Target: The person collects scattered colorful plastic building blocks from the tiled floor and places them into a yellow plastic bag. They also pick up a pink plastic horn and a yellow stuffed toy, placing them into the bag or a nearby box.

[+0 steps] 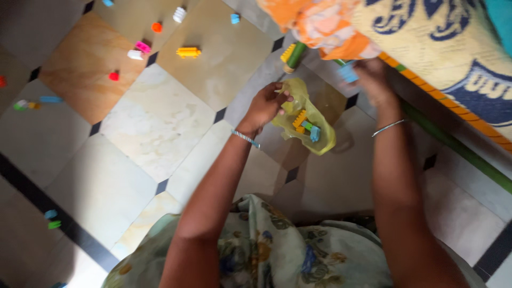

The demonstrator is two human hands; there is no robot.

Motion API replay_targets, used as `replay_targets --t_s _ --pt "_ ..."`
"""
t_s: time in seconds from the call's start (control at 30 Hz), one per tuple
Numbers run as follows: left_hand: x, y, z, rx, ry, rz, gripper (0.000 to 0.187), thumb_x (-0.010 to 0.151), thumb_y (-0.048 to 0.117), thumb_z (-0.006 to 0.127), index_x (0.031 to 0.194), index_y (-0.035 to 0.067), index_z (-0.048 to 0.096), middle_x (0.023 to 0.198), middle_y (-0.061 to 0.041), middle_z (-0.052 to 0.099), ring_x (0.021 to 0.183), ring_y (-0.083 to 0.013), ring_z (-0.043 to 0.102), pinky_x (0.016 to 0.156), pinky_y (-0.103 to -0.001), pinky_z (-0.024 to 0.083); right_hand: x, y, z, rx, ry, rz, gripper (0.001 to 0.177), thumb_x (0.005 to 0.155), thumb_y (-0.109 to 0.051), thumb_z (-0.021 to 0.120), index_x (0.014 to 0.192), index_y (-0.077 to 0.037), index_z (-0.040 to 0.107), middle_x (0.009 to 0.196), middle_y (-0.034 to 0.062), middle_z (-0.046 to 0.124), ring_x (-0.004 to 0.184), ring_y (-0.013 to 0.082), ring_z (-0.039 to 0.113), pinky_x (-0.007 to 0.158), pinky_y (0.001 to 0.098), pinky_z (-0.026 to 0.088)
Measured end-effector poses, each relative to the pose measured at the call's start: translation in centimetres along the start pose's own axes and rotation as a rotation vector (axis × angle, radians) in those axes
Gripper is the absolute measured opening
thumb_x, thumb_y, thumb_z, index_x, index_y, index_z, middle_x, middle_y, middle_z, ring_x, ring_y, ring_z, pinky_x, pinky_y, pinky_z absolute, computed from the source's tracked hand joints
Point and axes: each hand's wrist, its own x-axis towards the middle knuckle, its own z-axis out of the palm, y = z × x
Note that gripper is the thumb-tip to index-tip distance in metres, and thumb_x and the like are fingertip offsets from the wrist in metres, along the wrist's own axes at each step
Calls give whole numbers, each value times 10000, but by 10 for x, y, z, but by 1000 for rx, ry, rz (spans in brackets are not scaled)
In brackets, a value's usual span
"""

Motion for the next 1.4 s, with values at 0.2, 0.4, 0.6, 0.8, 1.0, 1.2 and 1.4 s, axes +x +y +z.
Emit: replay_targets --t_s 0.2,0.4,0.6,0.8,1.0,1.2,1.4 --pt "16 49 -53 49 -67 -26 390 1003 215 612 1353 44 639 804 -23 657 640 -69 542 544 -242 435 -37 -52 192 -162 -354 -89 222 931 -82 766 1119 -36 655 1062 64 711 987 172 704 812 348 611" --pt "-13 91 -80 -49 -65 -84 386 1005 218 596 1370 93 615 735 -13 618 611 -76 529 524 -244 413 -32 -63 262 -738 -74 -307 322 788 -74 826 1071 -30 679 966 130 749 905 330 724 763 421 576" --pt "-43 110 -126 -174 206 14 417 1001 188 580 1410 106 561 731 -22 633 595 -69 471 542 -233 406 -6 -41 304 -842 -79 -342 274 811 -25 788 1064 -55 688 1012 165 734 972 392 697 840 447 555" --pt "-5 51 -177 -433 482 283 426 1012 122 565 1430 53 520 823 -83 712 743 -146 603 719 -275 475 24 -9 349 -867 -33 -723 584 729 135 554 1293 -7 593 1185 284 668 1090 467 640 934 483 521" --pt "48 19 -154 -172 823 284 558 901 83 585 1446 39 475 954 -106 803 952 -179 745 863 -320 547 47 -24 327 -1020 93 -456 211 841 39 627 963 -97 731 977 190 719 939 412 682 784 492 549" --pt "9 30 -187 214 687 214 603 956 248 644 1498 68 453 1088 -171 751 956 -294 737 858 -401 575 73 -19 245 -1353 111 -395 360 865 -201 725 1214 -123 694 1248 163 678 1216 364 618 1037 540 474" --pt "-70 41 -238 235 457 122 687 916 180 575 1545 72 321 1101 -120 759 801 -257 766 844 -384 593 100 -32 234 -1803 -59 36 725 830 -331 703 1525 -275 504 1571 87 452 1462 301 441 1246 668 43"
